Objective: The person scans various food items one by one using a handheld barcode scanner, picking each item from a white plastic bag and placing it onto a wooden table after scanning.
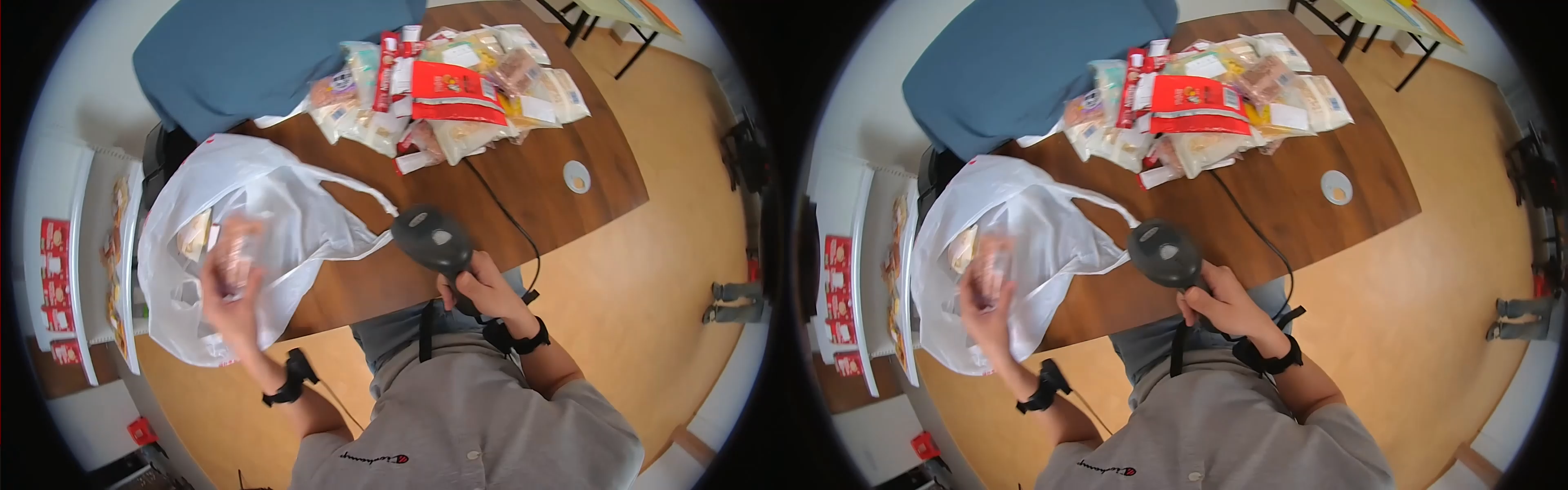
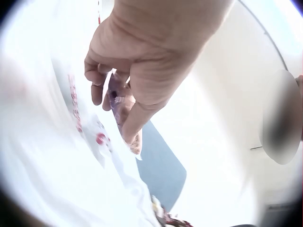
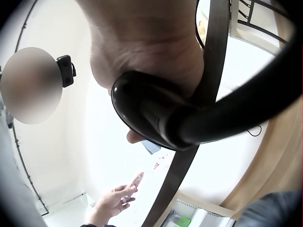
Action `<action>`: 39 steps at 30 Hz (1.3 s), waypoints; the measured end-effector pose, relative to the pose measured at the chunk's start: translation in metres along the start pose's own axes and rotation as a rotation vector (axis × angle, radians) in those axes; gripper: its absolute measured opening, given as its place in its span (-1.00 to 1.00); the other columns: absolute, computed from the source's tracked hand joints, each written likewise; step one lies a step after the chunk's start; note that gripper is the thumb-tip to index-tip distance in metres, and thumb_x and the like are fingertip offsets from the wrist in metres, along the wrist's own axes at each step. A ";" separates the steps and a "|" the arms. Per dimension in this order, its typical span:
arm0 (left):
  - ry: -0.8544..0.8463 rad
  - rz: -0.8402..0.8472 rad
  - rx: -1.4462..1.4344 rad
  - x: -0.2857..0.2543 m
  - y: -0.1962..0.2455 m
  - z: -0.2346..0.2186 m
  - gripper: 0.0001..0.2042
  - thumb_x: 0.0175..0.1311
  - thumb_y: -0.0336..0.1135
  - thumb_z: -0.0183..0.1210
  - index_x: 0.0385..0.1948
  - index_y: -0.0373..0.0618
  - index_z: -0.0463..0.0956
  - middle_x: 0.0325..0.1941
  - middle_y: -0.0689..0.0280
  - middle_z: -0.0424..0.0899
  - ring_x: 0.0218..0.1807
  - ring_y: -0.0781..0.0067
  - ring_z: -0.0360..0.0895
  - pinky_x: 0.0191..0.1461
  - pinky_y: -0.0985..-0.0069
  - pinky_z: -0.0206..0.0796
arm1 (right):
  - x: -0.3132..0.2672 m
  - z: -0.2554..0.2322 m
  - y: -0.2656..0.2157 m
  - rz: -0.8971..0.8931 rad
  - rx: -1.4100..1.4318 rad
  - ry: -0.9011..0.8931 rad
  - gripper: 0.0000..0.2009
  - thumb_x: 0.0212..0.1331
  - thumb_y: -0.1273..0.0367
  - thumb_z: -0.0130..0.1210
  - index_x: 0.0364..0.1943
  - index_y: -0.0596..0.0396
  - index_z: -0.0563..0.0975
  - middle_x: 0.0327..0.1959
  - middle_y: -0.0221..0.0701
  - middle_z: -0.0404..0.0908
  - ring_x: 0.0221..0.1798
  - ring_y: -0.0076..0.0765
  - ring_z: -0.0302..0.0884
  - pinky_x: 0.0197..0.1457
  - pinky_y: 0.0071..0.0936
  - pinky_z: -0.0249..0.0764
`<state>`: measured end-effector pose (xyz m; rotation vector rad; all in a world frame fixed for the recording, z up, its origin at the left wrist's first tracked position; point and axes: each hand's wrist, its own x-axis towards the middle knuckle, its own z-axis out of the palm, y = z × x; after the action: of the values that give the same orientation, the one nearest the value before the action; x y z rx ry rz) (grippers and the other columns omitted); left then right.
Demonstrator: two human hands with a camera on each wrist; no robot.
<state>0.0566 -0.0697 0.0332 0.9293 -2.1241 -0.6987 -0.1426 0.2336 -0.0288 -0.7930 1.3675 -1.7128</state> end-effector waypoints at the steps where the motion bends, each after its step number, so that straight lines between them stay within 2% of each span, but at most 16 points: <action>1: 0.039 0.003 -0.002 0.008 -0.035 -0.013 -0.35 -0.09 -0.35 0.52 0.13 -0.27 0.47 -0.01 0.22 0.64 -0.03 0.37 0.56 0.04 0.48 0.39 | -0.001 0.000 0.002 0.023 0.030 -0.008 -0.39 0.33 -0.17 -0.06 -0.20 0.23 0.47 -0.56 -0.42 0.51 -0.52 -0.53 0.51 -0.44 -0.58 0.41; 3: -0.036 -0.174 0.245 0.024 -0.049 -0.032 -0.36 -0.04 -0.28 0.50 0.13 -0.30 0.46 0.00 0.11 0.65 0.02 0.23 0.58 0.12 0.41 0.37 | 0.001 0.000 -0.001 0.012 0.046 -0.005 -0.39 0.33 -0.16 -0.05 -0.10 0.22 0.43 -0.54 -0.41 0.50 -0.52 -0.53 0.51 -0.44 -0.58 0.40; 5: 0.001 -0.128 0.324 0.039 -0.069 -0.026 -0.37 0.00 -0.23 0.47 0.13 -0.31 0.46 0.01 0.06 0.65 0.04 0.15 0.58 0.14 0.36 0.37 | 0.001 -0.001 0.002 -0.007 0.095 -0.052 -0.36 0.32 -0.15 -0.03 0.10 0.20 0.33 -0.51 -0.43 0.50 -0.52 -0.54 0.50 -0.44 -0.57 0.39; 8: 0.055 0.003 0.584 0.049 -0.075 -0.015 -0.43 0.11 -0.13 0.39 0.09 -0.32 0.49 0.03 -0.04 0.64 0.07 -0.09 0.57 0.18 0.22 0.35 | -0.001 -0.002 0.003 0.013 0.119 -0.029 -0.34 0.31 -0.17 -0.03 0.11 0.19 0.34 -0.50 -0.43 0.50 -0.51 -0.55 0.50 -0.44 -0.57 0.39; 10: 0.232 0.143 0.531 0.054 -0.073 -0.011 -0.49 0.15 -0.17 0.36 0.07 -0.30 0.51 -0.01 0.01 0.65 0.03 0.00 0.59 0.13 0.25 0.38 | -0.002 -0.002 0.001 0.006 0.130 -0.001 -0.33 0.30 -0.18 -0.03 0.12 0.19 0.34 -0.51 -0.44 0.51 -0.52 -0.56 0.50 -0.44 -0.58 0.38; 11: 0.207 0.016 0.401 0.049 -0.026 0.003 -0.61 0.20 -0.24 0.33 0.01 -0.25 0.56 -0.05 0.10 0.68 -0.04 0.18 0.62 0.04 0.35 0.43 | -0.003 -0.002 0.002 0.009 0.161 0.001 -0.38 0.33 -0.12 -0.01 0.11 0.18 0.34 -0.50 -0.43 0.52 -0.51 -0.56 0.50 -0.44 -0.58 0.39; 13: 0.080 0.060 -0.016 0.044 0.005 0.039 -0.71 0.22 -0.29 0.31 -0.08 -0.21 0.60 -0.13 0.20 0.70 -0.13 0.39 0.62 -0.08 0.47 0.46 | -0.003 -0.002 0.002 0.012 0.193 -0.005 -0.44 0.35 -0.06 0.02 0.11 0.18 0.34 -0.50 -0.43 0.53 -0.50 -0.57 0.50 -0.44 -0.59 0.40; 17: -0.259 0.278 -0.204 0.036 0.098 0.126 -0.79 0.16 -0.46 0.31 -0.17 -0.19 0.62 -0.30 0.23 0.68 -0.27 0.49 0.60 -0.19 0.55 0.42 | -0.001 -0.001 0.003 0.050 0.146 0.052 -0.69 0.33 0.25 0.12 -0.04 0.21 0.42 -0.50 -0.43 0.56 -0.52 -0.59 0.55 -0.45 -0.60 0.45; 21: -0.395 0.440 -0.284 0.068 0.142 0.194 -0.71 0.23 -0.34 0.30 -0.07 -0.25 0.55 -0.29 0.19 0.70 -0.27 0.52 0.62 -0.22 0.57 0.43 | -0.002 -0.002 0.005 0.014 0.131 0.103 -0.76 0.28 0.34 0.19 -0.14 0.22 0.47 -0.50 -0.43 0.57 -0.53 -0.59 0.57 -0.49 -0.61 0.48; 24: -0.556 0.280 -0.200 0.084 0.158 0.223 -0.60 0.17 -0.30 0.36 0.00 -0.23 0.48 -0.37 0.18 0.68 -0.36 0.48 0.61 -0.28 0.56 0.43 | -0.002 -0.001 0.005 -0.023 0.146 0.124 -0.77 0.30 0.35 0.16 -0.12 0.22 0.46 -0.48 -0.42 0.57 -0.53 -0.58 0.57 -0.49 -0.60 0.46; 27: -0.491 0.235 -0.021 0.089 0.184 0.229 -0.53 0.14 -0.25 0.38 0.04 -0.20 0.43 -0.44 0.20 0.67 -0.41 0.46 0.61 -0.31 0.54 0.41 | -0.003 0.001 0.003 0.036 0.287 0.213 -0.77 0.32 0.35 0.14 -0.11 0.23 0.45 -0.47 -0.42 0.57 -0.53 -0.57 0.57 -0.49 -0.59 0.45; 32: -0.495 0.210 -0.281 0.103 0.139 0.261 -0.58 0.15 -0.26 0.36 -0.02 -0.27 0.46 -0.43 0.21 0.67 -0.41 0.40 0.60 -0.26 0.45 0.42 | -0.003 0.000 0.005 0.015 0.264 0.184 -0.77 0.33 0.35 0.13 -0.10 0.23 0.44 -0.46 -0.42 0.57 -0.53 -0.55 0.57 -0.48 -0.58 0.44; 34: -0.527 0.118 -0.440 0.116 0.118 0.252 -0.59 0.12 -0.26 0.36 -0.06 -0.31 0.50 -0.44 0.17 0.67 -0.38 0.32 0.60 -0.19 0.42 0.43 | -0.002 -0.002 0.005 0.020 0.239 0.151 -0.78 0.33 0.35 0.13 -0.10 0.22 0.44 -0.46 -0.42 0.57 -0.52 -0.55 0.58 -0.48 -0.58 0.44; 36: -0.481 0.431 -0.212 0.125 0.105 0.224 -0.72 0.26 -0.33 0.23 -0.08 -0.31 0.55 -0.36 0.29 0.68 -0.36 0.54 0.50 -0.13 0.58 0.36 | -0.002 -0.002 0.005 0.013 0.234 0.155 -0.80 0.33 0.36 0.12 -0.13 0.20 0.44 -0.46 -0.42 0.57 -0.52 -0.55 0.58 -0.48 -0.58 0.45; 38: -0.395 0.168 -0.604 0.106 0.111 0.179 -0.79 0.38 -0.39 0.08 -0.08 -0.31 0.57 -0.34 0.43 0.63 -0.34 0.67 0.39 -0.11 0.67 0.26 | -0.003 -0.001 0.002 0.024 0.234 0.159 -0.80 0.32 0.36 0.14 -0.13 0.20 0.44 -0.46 -0.41 0.58 -0.52 -0.55 0.58 -0.46 -0.58 0.45; 39: -0.379 0.149 -0.588 0.102 0.110 0.157 -0.78 0.41 -0.40 0.05 -0.06 -0.30 0.57 -0.34 0.46 0.60 -0.36 0.69 0.37 -0.16 0.67 0.24 | -0.003 -0.001 0.002 0.034 0.227 0.164 -0.79 0.30 0.36 0.15 -0.14 0.20 0.44 -0.46 -0.41 0.58 -0.51 -0.55 0.58 -0.45 -0.57 0.46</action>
<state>-0.1586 -0.0536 0.0539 0.3321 -2.0772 -1.4059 -0.1419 0.2365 -0.0309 -0.5096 1.2562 -1.8991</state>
